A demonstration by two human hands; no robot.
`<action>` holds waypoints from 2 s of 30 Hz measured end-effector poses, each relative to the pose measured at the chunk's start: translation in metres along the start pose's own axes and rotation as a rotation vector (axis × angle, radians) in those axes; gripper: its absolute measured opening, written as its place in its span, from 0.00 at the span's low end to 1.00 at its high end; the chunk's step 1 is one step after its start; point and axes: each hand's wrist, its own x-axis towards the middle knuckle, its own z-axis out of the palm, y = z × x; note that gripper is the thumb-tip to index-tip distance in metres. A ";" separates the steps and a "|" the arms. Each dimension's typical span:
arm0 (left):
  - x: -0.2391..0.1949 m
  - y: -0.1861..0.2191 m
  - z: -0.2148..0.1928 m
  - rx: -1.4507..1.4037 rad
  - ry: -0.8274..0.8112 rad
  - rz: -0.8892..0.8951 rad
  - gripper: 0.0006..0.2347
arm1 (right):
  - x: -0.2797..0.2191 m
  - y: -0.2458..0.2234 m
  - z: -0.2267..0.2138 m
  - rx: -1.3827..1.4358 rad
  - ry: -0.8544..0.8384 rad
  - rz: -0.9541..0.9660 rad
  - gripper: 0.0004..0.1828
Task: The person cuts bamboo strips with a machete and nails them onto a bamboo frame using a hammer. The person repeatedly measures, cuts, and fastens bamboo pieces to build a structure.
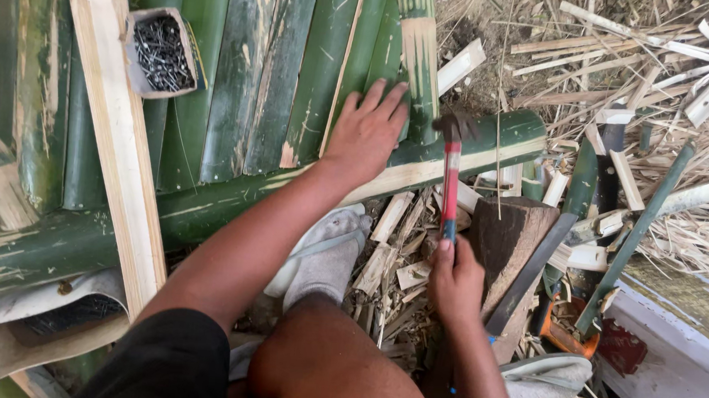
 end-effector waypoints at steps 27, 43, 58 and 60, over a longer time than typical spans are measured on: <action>0.004 -0.007 0.054 -0.017 0.001 0.183 0.22 | 0.056 -0.108 -0.052 -0.417 -0.062 -0.522 0.17; -0.001 -0.009 0.057 0.030 -0.047 0.185 0.23 | 0.069 -0.108 -0.061 -0.547 -0.130 -0.567 0.17; 0.004 -0.007 0.052 0.081 -0.034 0.190 0.22 | 0.075 -0.118 -0.070 -0.536 -0.124 -0.462 0.19; 0.003 -0.007 0.056 0.007 0.009 0.175 0.22 | 0.075 -0.118 -0.071 -0.469 -0.115 -0.507 0.18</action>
